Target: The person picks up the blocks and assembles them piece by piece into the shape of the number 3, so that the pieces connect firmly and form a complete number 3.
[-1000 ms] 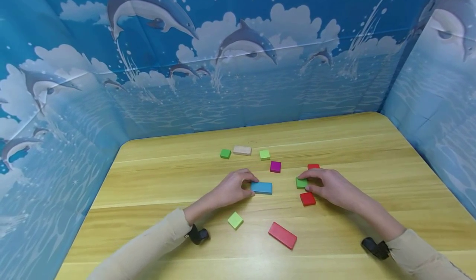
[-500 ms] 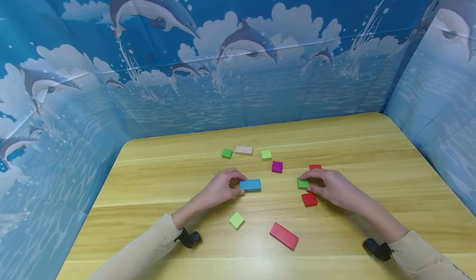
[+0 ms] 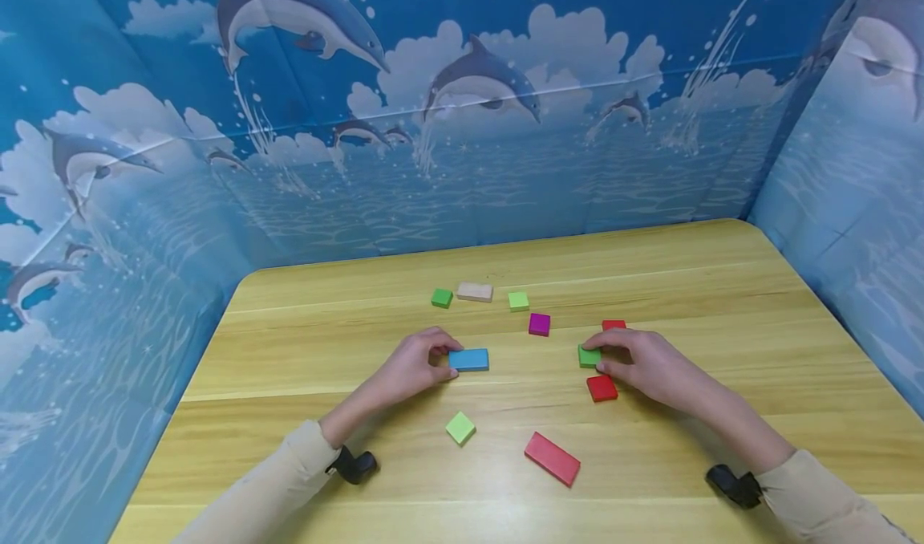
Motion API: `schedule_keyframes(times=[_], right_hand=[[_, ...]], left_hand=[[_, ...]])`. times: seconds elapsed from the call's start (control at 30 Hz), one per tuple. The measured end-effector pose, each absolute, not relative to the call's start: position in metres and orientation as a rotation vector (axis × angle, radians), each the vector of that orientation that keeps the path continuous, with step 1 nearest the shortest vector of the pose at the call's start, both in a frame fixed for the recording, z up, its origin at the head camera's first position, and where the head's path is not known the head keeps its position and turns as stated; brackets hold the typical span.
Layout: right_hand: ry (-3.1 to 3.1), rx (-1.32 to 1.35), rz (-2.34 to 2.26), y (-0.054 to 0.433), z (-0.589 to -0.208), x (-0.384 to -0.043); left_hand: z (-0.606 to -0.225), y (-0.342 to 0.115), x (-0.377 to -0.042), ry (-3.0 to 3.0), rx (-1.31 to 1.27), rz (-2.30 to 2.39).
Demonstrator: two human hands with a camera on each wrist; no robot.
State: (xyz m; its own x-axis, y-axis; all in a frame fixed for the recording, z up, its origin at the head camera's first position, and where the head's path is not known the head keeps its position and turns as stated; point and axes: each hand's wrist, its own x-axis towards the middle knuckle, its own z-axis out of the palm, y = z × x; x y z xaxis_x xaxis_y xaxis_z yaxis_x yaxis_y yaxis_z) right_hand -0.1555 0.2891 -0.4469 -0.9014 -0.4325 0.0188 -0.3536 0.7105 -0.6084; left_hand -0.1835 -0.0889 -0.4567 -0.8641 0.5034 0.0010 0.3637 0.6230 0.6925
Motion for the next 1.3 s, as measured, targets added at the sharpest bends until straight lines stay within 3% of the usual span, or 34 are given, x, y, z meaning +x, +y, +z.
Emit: schedule_keyframes(times=[1.3], right_hand=[[2.739,-0.677,-0.928,0.256,-0.441,-0.163]], left_hand=[[-0.469,-0.098,-0.187,2.650,0.718,1.108]])
